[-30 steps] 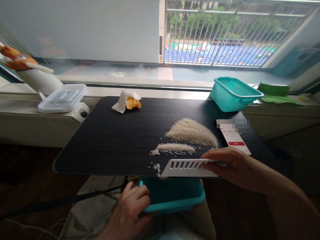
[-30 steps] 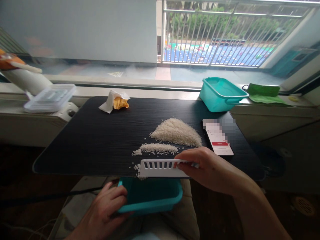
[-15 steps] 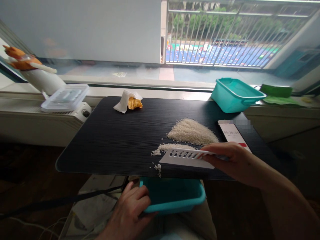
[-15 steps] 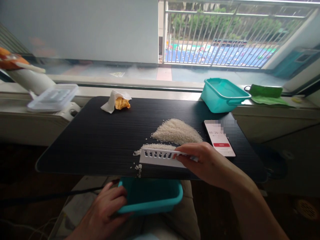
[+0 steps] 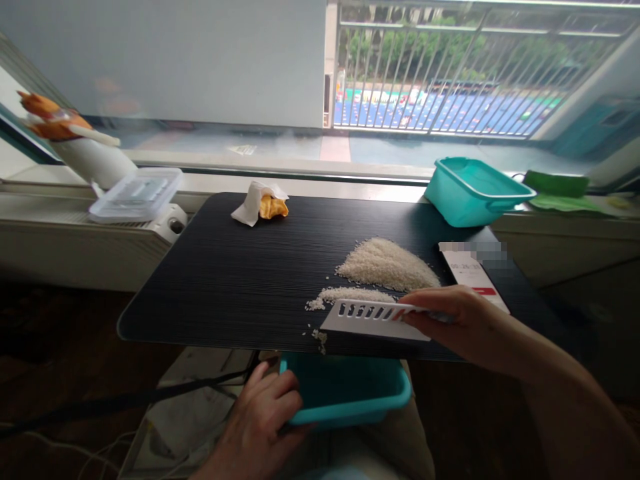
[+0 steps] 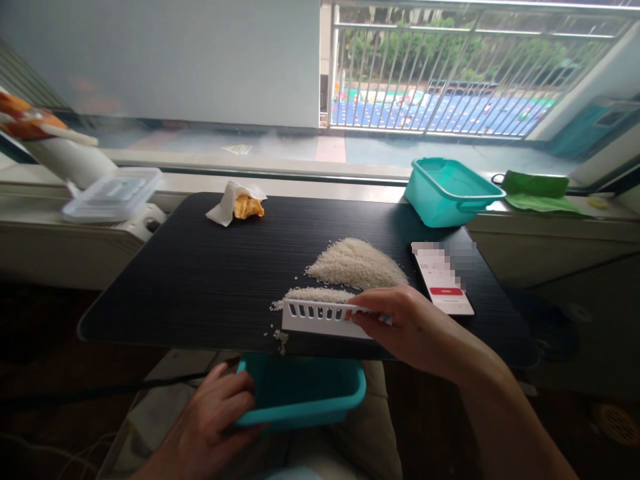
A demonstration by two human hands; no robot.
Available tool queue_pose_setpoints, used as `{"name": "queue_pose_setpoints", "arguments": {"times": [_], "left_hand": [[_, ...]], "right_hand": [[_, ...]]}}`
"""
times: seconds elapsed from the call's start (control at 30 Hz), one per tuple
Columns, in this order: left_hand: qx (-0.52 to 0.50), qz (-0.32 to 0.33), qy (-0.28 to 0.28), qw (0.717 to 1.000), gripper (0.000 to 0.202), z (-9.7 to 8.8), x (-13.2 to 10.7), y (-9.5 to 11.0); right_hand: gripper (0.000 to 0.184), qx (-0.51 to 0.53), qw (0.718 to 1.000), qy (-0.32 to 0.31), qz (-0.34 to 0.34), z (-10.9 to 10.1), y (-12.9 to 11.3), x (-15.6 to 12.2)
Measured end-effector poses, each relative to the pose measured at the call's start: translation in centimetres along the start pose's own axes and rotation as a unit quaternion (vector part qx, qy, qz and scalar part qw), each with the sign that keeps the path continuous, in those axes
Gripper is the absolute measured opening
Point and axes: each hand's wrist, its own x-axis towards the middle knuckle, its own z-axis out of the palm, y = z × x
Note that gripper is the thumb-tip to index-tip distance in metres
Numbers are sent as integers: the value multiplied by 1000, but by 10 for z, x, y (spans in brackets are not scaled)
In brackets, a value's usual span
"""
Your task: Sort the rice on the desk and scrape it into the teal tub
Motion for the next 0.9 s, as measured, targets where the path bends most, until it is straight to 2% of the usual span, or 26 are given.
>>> {"name": "queue_pose_setpoints", "arguments": {"times": [0.2,0.37,0.43,0.6,0.77,0.9], "left_hand": [[-6,-2,-3,1000,17,-3,1,1],[-8,-3,-1,1000,16,-1,-2,-2],[-8,-5,-1,1000,15,0,-3,-3],[-5,-19,7,1000,15,-1,-3,-1],[-2,-8,25,1000,16,-1,-6,-3],[4,-9,32,999,15,0,-10,-7]], "right_hand": [[31,8,1000,-18,14,-1,-1,-2],[32,23,997,-70,10,-3,-2,-8],[30,26,998,-58,6,-2,-2,-9],[28,15,1000,20,-17,4,-5,2],[29,-3,999,32,-41,12,-15,21],[29,1,998,16,-57,17,-22,26]]}}
